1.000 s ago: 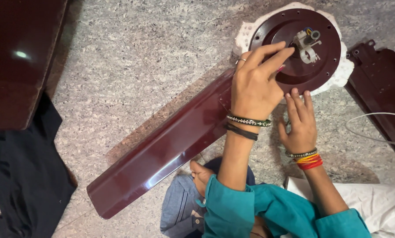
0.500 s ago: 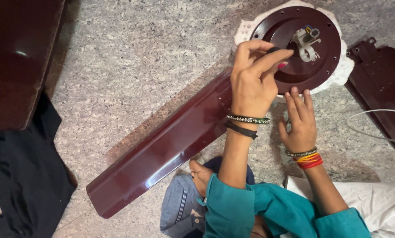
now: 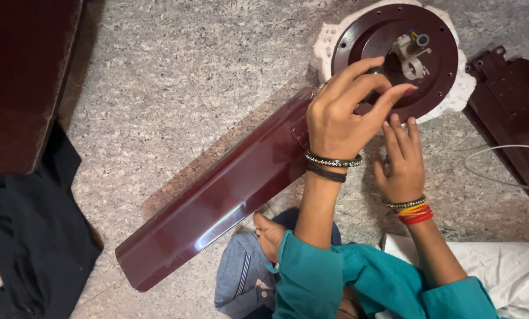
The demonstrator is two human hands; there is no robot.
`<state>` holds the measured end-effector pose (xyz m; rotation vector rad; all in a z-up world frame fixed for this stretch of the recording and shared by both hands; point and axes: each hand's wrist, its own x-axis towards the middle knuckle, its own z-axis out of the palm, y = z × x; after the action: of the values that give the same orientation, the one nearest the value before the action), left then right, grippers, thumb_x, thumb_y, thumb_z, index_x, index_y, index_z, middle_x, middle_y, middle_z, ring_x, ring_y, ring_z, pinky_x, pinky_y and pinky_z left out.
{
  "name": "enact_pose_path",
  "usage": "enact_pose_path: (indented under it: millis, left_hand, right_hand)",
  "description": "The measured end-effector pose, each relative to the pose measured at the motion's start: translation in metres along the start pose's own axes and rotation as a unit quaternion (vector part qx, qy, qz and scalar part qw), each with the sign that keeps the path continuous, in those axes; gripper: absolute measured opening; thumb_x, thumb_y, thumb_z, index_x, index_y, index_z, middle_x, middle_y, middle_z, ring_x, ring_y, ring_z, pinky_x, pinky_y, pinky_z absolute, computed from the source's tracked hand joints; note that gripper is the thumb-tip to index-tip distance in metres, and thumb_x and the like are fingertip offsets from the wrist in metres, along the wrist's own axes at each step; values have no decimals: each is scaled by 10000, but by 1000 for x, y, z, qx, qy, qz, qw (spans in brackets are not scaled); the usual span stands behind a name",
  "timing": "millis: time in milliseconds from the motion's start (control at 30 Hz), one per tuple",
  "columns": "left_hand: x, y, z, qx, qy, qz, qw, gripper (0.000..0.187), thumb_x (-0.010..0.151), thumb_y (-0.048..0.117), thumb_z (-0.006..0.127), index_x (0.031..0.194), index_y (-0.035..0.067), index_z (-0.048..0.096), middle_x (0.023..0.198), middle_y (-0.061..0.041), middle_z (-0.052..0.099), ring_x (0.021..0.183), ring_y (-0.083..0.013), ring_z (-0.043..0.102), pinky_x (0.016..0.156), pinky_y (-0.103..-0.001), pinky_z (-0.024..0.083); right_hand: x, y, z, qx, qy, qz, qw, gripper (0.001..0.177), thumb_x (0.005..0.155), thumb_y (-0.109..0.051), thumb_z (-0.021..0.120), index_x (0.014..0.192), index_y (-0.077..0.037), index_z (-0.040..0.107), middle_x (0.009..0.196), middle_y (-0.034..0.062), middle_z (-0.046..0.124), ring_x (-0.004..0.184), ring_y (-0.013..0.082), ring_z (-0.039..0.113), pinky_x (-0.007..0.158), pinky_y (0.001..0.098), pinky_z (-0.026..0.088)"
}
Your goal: The person sits on the floor and attaches maroon fan blades to the central motor housing using a screwdriver. They align each blade and tighten the screws to secure them in place.
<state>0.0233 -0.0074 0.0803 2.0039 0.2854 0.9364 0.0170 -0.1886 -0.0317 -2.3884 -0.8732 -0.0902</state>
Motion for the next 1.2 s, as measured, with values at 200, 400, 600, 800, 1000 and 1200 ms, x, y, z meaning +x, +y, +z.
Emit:
enact_pose_path:
  millis: [200, 400, 600, 800, 1000, 1200]
  left_hand:
    - [-8, -14, 9, -4, -43, -62, 997, 446, 988, 192, 773, 1328, 126, 491, 1170, -74, 760, 1045, -245, 771, 787, -309, 659]
    - [3, -10, -2, -64, -22, -53, 996, 263, 1049, 106, 671, 1283, 93, 552, 1314, -85, 673, 1218, -284, 695, 1009, -363, 606]
    - [9, 6, -17, 67, -5, -34, 997, 291, 917, 53, 752, 1202, 102, 723, 1135, -58, 621, 1081, -248, 590, 999, -396, 493]
    - [4, 4, -12, 6, -20, -53, 998, 364, 888, -26, 740, 1215, 135, 736, 1100, -52, 645, 1020, -210, 676, 876, -330, 572]
    - [-1, 1, -6, -44, -38, -58, 997, 403, 928, -157, 647, 1207, 125, 714, 1067, -62, 625, 1196, -208, 716, 960, -280, 641]
    - [0, 2, -9, -44, -57, -49, 996, 481, 904, -208, 589, 1208, 142, 718, 1118, -51, 662, 1212, -197, 711, 972, -262, 643]
  right_hand:
    - [2, -1, 0, 4, 3, 1, 1000, 716, 836, 13, 697, 1525, -35, 509, 1630, 167, 446, 1554, 455, 339, 1269, 516, 351]
    - [2, 2, 0, 9, 3, -11, 1000, 726, 817, 28, 687, 1518, -26, 506, 1622, 173, 446, 1544, 467, 336, 1265, 525, 348]
    - [1, 0, -1, 9, 6, -7, 1000, 693, 852, 29, 684, 1521, -21, 511, 1626, 170, 451, 1549, 467, 342, 1262, 517, 360]
    - [2, -2, 0, 13, 6, -1, 1000, 693, 847, 24, 680, 1518, -20, 511, 1622, 172, 453, 1545, 465, 346, 1260, 513, 360]
    - [2, -1, 0, 7, 8, -3, 1000, 693, 846, 24, 686, 1516, -25, 515, 1621, 169, 456, 1545, 463, 348, 1263, 514, 358]
    - [2, -1, -1, 3, 6, -4, 1000, 695, 844, 21, 692, 1515, -23, 515, 1620, 171, 455, 1543, 465, 349, 1261, 514, 356]
